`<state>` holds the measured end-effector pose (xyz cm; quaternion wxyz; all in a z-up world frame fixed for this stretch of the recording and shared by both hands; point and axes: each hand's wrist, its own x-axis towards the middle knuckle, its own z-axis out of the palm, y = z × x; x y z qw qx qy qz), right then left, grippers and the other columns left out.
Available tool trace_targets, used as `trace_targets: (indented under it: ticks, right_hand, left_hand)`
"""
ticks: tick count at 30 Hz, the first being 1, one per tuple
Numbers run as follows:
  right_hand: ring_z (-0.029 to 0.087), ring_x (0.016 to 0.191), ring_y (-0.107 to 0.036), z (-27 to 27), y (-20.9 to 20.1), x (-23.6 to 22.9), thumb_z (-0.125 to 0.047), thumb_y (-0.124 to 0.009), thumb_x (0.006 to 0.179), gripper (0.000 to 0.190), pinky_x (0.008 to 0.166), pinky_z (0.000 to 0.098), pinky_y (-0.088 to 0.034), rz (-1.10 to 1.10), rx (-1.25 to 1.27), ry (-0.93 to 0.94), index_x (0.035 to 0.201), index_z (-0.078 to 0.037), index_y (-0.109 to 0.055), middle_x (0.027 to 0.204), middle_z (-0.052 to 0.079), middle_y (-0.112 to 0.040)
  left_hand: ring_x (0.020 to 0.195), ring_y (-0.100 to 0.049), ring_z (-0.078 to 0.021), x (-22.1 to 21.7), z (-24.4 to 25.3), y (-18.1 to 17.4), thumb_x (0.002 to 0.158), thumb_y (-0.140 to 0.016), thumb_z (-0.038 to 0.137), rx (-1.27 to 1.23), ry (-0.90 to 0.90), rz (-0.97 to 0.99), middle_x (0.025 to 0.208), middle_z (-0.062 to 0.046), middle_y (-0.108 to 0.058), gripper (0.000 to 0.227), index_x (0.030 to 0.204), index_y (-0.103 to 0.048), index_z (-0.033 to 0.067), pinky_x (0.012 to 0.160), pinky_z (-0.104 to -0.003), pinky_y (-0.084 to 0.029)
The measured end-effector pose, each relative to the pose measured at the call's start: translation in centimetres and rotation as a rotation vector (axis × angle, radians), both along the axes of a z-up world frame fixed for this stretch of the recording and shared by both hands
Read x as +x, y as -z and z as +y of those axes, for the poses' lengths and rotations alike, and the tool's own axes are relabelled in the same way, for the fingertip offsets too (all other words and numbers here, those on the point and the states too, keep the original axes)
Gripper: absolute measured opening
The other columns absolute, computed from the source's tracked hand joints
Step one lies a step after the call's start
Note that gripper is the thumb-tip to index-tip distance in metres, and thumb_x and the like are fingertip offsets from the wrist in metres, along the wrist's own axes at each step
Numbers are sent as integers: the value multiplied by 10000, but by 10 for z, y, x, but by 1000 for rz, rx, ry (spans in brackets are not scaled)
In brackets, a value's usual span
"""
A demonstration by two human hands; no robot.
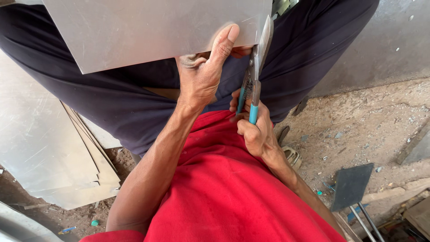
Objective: The person sits cross-legged on the floor and uses tin snips to cut a large metal sheet into smaller pieces. They repeatedly position the snips, cut along the sheet, and drop the cut pieces onto a growing pile on the ground.
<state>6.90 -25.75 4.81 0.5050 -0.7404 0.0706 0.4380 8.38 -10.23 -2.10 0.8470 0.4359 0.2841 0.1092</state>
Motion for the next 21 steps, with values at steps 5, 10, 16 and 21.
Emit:
trace_targets:
  ticks: [5, 10, 16, 21]
  right_hand:
    - [115, 594, -483, 1, 4, 0, -88, -472, 642, 365, 539, 261, -405, -92, -81, -54, 974, 23, -574, 739, 75, -557]
    - [119, 562, -494, 9, 13, -7, -97, -490, 728, 244, 528, 273, -419, -108, -93, 49, 902, 47, -580, 684, 85, -574]
    - [106, 598, -507, 12, -1, 15, -94, -471, 643, 389, 522, 264, -443, -80, -12, -9, 992, 26, -592, 753, 52, -596]
    - [126, 545, -494, 14, 7, 16, -91, -464, 636, 332, 487, 279, -419, -113, -34, 5, 914, 43, -585, 683, 60, -574]
  left_hand:
    - [924, -726, -134, -1, -1, 3, 1004, -788, 167, 139, -22, 11, 1039, -71, -766, 266, 1180, -756, -30, 836, -267, -608]
    - [843, -746, -122, -1, 0, 4, 995, -762, 169, 74, 36, 72, 959, -48, -778, 258, 1180, -758, -10, 768, -246, -596]
    - [820, -726, -134, -5, -2, -2, 994, -757, 194, 7, 22, 19, 950, -65, -761, 257, 1154, -755, -8, 730, -269, -608]
    - [805, -724, -135, -3, 0, -5, 990, -757, 211, 8, 30, 18, 931, -51, -757, 253, 1118, -762, -7, 708, -265, -603]
